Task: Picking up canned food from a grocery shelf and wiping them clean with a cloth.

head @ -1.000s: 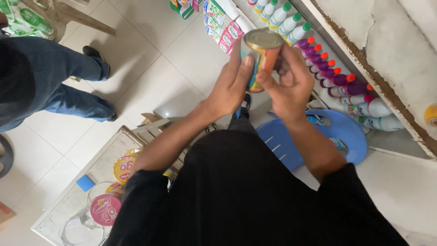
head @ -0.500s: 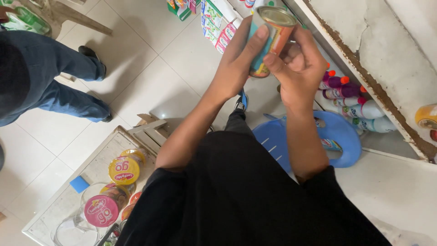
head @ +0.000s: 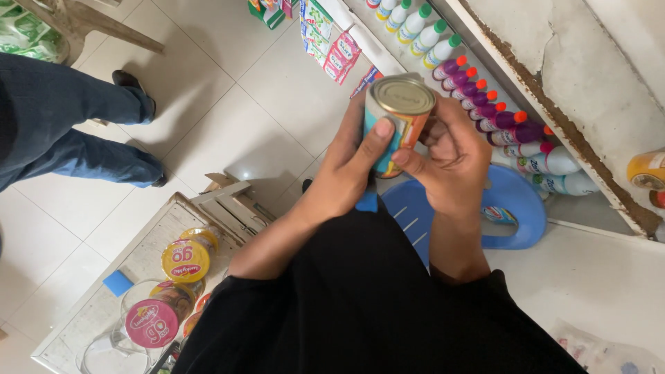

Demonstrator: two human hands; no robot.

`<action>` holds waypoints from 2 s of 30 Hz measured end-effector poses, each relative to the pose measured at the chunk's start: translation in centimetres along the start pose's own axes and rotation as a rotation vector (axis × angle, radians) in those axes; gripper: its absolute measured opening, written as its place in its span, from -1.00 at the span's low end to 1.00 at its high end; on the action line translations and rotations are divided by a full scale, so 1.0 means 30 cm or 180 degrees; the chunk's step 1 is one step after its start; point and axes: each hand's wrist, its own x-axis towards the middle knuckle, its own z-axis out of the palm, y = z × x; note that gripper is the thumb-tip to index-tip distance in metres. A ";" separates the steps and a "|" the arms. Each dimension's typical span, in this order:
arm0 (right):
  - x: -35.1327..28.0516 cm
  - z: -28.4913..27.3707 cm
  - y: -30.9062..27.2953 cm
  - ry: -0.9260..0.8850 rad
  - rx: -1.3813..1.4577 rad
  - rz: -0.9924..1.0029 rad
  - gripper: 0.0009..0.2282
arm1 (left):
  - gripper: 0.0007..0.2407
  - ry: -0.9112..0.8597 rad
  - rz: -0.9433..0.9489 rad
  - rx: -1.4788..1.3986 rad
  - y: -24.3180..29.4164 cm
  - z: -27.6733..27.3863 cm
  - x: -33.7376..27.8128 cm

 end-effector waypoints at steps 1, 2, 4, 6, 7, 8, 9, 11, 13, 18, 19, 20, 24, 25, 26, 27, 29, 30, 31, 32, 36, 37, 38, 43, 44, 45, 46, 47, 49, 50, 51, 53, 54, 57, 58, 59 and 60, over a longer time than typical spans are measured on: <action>-0.008 0.001 -0.001 -0.0020 0.0069 0.0039 -0.44 | -0.48 -0.0002 -0.0007 0.0082 0.000 0.000 -0.009; -0.008 -0.004 0.027 -0.0010 0.0064 0.0040 -0.44 | -0.48 -0.0012 -0.0012 0.0079 0.002 -0.002 -0.015; -0.004 -0.011 0.082 0.0013 0.0071 -0.0342 -0.41 | -0.50 -0.0052 0.0085 0.0146 0.007 -0.009 -0.026; -0.004 -0.003 0.080 -0.0038 0.0063 -0.0449 -0.42 | -0.50 -0.0042 0.0132 0.0163 0.003 -0.011 -0.034; -0.003 0.001 0.080 -0.0089 0.0056 -0.0551 -0.43 | -0.51 -0.0028 0.0173 0.0178 0.000 -0.014 -0.038; -0.005 -0.001 0.089 -0.0096 0.0062 -0.0550 -0.43 | -0.51 -0.0020 0.0174 0.0181 -0.003 -0.017 -0.038; -0.007 -0.003 0.098 -0.0143 0.0120 -0.0552 -0.41 | -0.49 -0.0001 0.0168 0.0151 -0.006 -0.019 -0.038; -0.005 -0.003 0.106 -0.0198 0.0183 -0.0560 -0.39 | -0.48 0.0024 0.0169 0.0127 -0.013 -0.019 -0.044; -0.004 0.000 0.104 -0.0157 0.0077 -0.0624 -0.42 | -0.62 0.0111 0.0306 0.0245 -0.022 -0.012 -0.058; -0.024 0.019 0.132 0.0186 -0.0070 -0.0938 -0.43 | -0.49 -0.0021 0.0393 0.0339 -0.019 -0.020 -0.034; -0.031 0.008 0.148 0.0307 -0.0127 -0.1045 -0.42 | -0.50 -0.0053 0.0445 0.0426 -0.020 -0.017 -0.033; -0.025 0.005 0.140 0.0309 -0.0129 -0.1040 -0.42 | -0.50 -0.0053 0.0440 0.0422 -0.016 -0.014 -0.035; -0.016 -0.001 0.123 0.0489 -0.0114 -0.1154 -0.43 | -0.51 -0.0186 0.0374 0.0617 -0.020 -0.005 -0.040; -0.016 -0.001 0.122 0.0523 -0.0095 -0.1143 -0.42 | -0.52 -0.0181 0.0365 0.0615 -0.025 -0.003 -0.041; -0.022 -0.003 0.129 0.0517 -0.0092 -0.1141 -0.42 | -0.52 -0.0173 0.0365 0.0615 -0.019 -0.002 -0.043; -0.028 -0.006 0.137 0.0439 -0.0027 -0.1136 -0.44 | -0.53 -0.0133 0.0362 0.0584 -0.014 -0.001 -0.045; -0.043 -0.005 0.151 0.0359 0.0047 -0.1127 -0.47 | -0.53 -0.0087 0.0356 0.0559 -0.004 -0.001 -0.045; -0.053 -0.002 0.156 0.0319 0.0052 -0.1081 -0.46 | -0.53 -0.0029 0.0400 0.0541 0.001 -0.003 -0.043; -0.064 0.001 0.163 0.0280 0.0057 -0.1035 -0.45 | -0.53 0.0028 0.0444 0.0523 0.005 -0.004 -0.042; -0.064 0.002 0.164 0.0282 0.0058 -0.1029 -0.45 | -0.53 0.0029 0.0438 0.0522 0.006 -0.001 -0.042; -0.062 -0.027 0.167 0.0290 -0.0014 -0.1153 -0.46 | -0.54 0.0031 0.0520 0.0534 -0.011 0.013 -0.041; -0.061 -0.040 0.167 0.0285 -0.0073 -0.1236 -0.44 | -0.55 -0.0002 0.0498 0.0506 -0.022 0.016 -0.042; -0.056 -0.035 0.160 0.0288 -0.0074 -0.1236 -0.44 | -0.55 -0.0005 0.0497 0.0507 -0.028 0.018 -0.042; -0.064 -0.005 0.169 0.0435 -0.0021 -0.1295 -0.49 | -0.56 -0.0046 0.0608 0.0654 -0.020 0.019 -0.033; -0.076 0.005 0.167 0.0443 -0.0031 -0.1285 -0.49 | -0.56 -0.0052 0.0598 0.0644 -0.014 0.018 -0.030; -0.088 0.015 0.164 0.0423 -0.0018 -0.1210 -0.48 | -0.56 -0.0012 0.0662 0.0647 -0.008 0.017 -0.026; -0.096 0.025 0.163 0.0404 -0.0001 -0.1143 -0.48 | -0.57 0.0027 0.0732 0.0656 -0.001 0.015 -0.020; -0.095 0.024 0.155 0.0412 -0.0004 -0.1141 -0.48 | -0.57 0.0020 0.0727 0.0654 -0.011 0.015 -0.016; -0.092 0.021 0.139 0.0441 -0.0176 -0.1177 -0.44 | -0.55 0.0022 0.0745 0.0674 -0.032 0.013 -0.007; -0.086 0.016 0.134 0.0449 -0.0176 -0.1170 -0.44 | -0.55 0.0017 0.0736 0.0673 -0.043 0.024 -0.017; -0.080 0.011 0.129 0.0550 -0.0242 -0.1306 -0.44 | -0.54 0.0024 0.0726 0.0682 -0.054 0.035 -0.027; -0.078 -0.001 0.140 0.0655 -0.0324 -0.1453 -0.44 | -0.53 0.0018 0.0727 0.0681 -0.049 0.050 -0.030; -0.084 -0.008 0.155 0.0777 -0.0291 -0.1494 -0.45 | -0.53 -0.0002 0.0758 0.0859 -0.034 0.054 -0.026; -0.095 0.003 0.170 0.0805 -0.0285 -0.1476 -0.47 | -0.54 0.0030 0.0808 0.1169 0.001 0.049 -0.018; -0.097 0.013 0.169 0.0730 -0.0320 -0.1432 -0.49 | -0.54 0.0057 0.0834 0.1301 0.012 0.044 -0.015; -0.099 0.016 0.169 0.0726 -0.0318 -0.1429 -0.49 | -0.54 0.0062 0.0832 0.1301 0.007 0.038 -0.015; -0.099 0.018 0.168 0.0632 -0.0308 -0.1397 -0.48 | -0.54 0.0098 0.0858 0.1218 0.002 0.033 -0.012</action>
